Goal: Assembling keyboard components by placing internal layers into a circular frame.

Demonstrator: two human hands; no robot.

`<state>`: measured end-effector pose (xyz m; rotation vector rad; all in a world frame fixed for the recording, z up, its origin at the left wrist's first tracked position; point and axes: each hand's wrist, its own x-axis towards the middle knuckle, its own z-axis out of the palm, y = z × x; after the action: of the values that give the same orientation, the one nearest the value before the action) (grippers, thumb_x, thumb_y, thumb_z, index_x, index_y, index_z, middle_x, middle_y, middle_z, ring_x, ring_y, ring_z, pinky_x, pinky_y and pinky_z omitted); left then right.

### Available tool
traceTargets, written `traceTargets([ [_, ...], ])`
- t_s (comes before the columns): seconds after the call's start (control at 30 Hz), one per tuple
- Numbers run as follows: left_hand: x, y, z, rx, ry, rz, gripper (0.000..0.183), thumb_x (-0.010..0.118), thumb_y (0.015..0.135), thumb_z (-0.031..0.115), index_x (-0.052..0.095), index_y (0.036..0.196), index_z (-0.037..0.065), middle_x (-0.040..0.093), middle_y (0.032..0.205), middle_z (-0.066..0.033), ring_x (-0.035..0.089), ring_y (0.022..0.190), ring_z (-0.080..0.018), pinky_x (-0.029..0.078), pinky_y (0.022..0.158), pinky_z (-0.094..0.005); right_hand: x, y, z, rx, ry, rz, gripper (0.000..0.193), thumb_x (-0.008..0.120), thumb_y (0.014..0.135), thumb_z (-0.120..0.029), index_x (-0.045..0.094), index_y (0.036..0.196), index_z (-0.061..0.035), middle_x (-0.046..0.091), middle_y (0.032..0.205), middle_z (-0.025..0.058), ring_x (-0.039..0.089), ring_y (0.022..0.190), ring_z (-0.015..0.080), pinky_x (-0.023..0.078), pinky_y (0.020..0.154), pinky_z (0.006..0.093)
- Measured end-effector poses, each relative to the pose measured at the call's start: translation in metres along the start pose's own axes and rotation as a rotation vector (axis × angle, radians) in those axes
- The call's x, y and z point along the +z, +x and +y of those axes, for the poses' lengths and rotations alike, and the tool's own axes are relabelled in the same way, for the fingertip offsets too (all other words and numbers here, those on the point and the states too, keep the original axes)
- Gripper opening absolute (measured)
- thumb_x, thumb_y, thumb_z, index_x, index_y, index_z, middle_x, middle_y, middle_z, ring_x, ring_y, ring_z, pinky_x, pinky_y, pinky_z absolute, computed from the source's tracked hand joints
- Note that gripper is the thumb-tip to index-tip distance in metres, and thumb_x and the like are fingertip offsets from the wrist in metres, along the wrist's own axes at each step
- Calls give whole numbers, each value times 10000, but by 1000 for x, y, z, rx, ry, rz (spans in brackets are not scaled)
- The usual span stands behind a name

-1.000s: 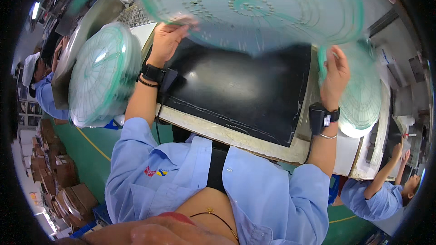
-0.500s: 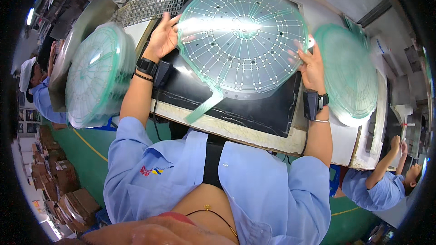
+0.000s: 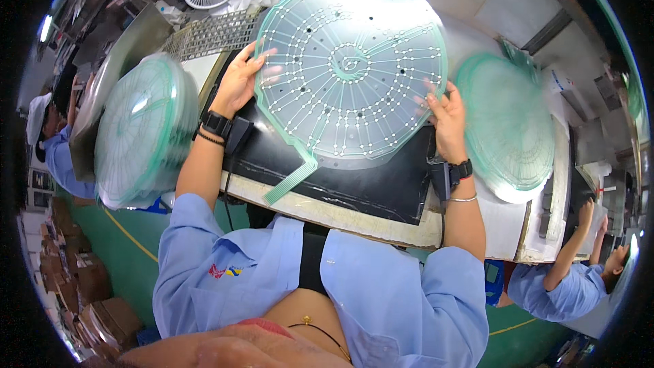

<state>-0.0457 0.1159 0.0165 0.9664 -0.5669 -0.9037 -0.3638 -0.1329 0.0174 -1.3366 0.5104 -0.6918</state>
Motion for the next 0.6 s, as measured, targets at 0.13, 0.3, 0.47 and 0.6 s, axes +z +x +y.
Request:
traceTargets([
  [0.13, -2, -1, 0, 29, -11, 27, 439, 462, 909, 43, 329, 1328, 50, 483, 1251, -182, 631, 909, -280, 550, 750, -388, 1, 0, 2, -17, 44, -10, 319, 518, 897, -72, 375, 1180, -39, 565, 1184, 99, 618, 928, 193, 537, 710, 285],
  [0.3, -2, 1, 1, 41, 19, 29, 451, 467, 910, 52, 324, 1338, 69, 486, 1254, -166, 628, 918, -272, 546, 755, -390, 1, -3, -2, -32, 53, -29, 277, 533, 892, -80, 388, 1126, -41, 592, 1120, 107, 629, 873, 174, 538, 658, 262],
  [0.47, -7, 4, -1, 38, 21, 54, 448, 463, 912, 49, 327, 1337, 90, 474, 1268, -166, 626, 924, -263, 549, 747, -383, 6, -7, -10, -30, 70, -6, 300, 547, 889, -97, 376, 1129, -47, 593, 1115, 124, 637, 853, 198, 547, 624, 285],
  [0.6, -8, 4, -3, 27, 26, 49, 450, 454, 915, 45, 319, 1342, 96, 482, 1261, -162, 627, 925, -251, 555, 741, -365, 7, -12, -13, -37, 105, -32, 307, 462, 936, -211, 357, 1172, -44, 575, 1142, 160, 643, 851, 230, 552, 622, 300],
])
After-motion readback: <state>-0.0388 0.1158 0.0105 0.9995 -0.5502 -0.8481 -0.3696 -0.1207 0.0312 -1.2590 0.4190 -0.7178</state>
